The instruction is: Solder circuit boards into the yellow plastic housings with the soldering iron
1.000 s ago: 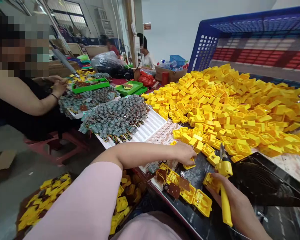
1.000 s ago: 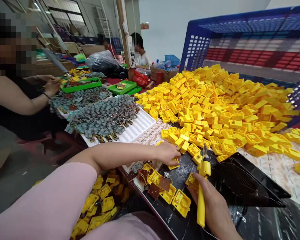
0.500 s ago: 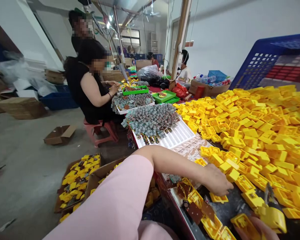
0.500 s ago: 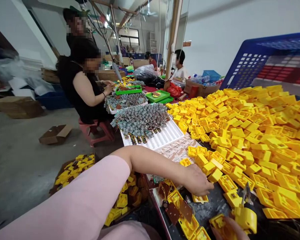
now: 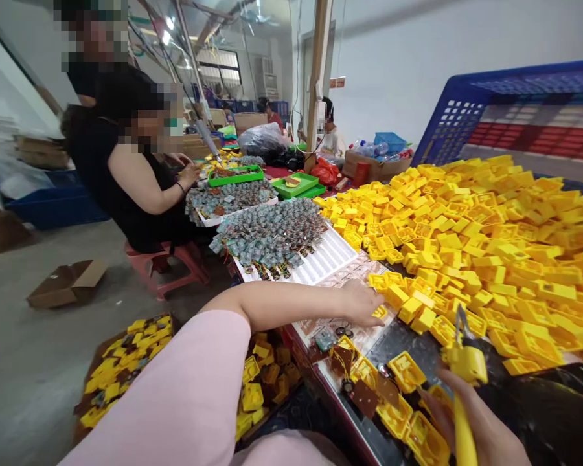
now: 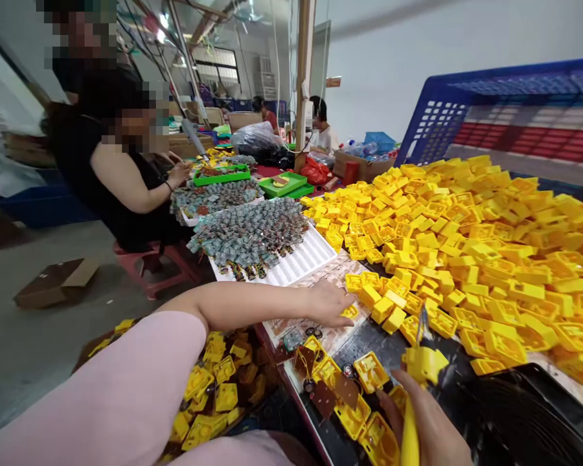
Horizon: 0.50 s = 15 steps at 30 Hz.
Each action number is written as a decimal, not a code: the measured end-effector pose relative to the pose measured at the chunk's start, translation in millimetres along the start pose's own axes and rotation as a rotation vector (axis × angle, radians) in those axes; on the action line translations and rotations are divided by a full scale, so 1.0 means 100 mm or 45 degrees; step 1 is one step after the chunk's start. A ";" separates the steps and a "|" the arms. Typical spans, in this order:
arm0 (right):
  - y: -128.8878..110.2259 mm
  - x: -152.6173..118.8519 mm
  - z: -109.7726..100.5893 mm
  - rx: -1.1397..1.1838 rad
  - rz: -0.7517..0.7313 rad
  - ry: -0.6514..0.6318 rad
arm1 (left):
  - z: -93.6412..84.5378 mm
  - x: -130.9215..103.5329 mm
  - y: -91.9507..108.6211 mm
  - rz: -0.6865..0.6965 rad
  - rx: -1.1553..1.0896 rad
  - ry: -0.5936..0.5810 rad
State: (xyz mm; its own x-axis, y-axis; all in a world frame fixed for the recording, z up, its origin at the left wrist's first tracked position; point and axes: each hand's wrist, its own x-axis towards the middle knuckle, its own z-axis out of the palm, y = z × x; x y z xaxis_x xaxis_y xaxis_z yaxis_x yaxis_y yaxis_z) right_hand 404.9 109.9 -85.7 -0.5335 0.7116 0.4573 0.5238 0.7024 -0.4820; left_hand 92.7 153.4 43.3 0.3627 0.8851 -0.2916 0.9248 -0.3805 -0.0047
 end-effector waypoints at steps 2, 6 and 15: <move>-0.29 0.20 0.00 -0.103 -0.139 0.106 | 0.02 -0.04 0.02 0.031 -0.025 -0.029; -0.58 0.37 0.02 -0.158 -0.081 0.065 | 0.08 -0.08 -0.01 0.161 -0.157 -0.072; -0.56 0.29 0.07 -0.201 0.122 -0.114 | 0.21 0.12 -0.14 0.087 -0.037 -0.049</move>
State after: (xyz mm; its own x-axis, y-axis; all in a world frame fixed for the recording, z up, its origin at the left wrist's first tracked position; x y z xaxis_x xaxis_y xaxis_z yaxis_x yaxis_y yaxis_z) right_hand 355.5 91.0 -50.3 -0.5297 0.7756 0.3432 0.6688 0.6308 -0.3934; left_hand 81.3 164.0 19.3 0.4206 0.8464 -0.3265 0.9013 -0.4310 0.0438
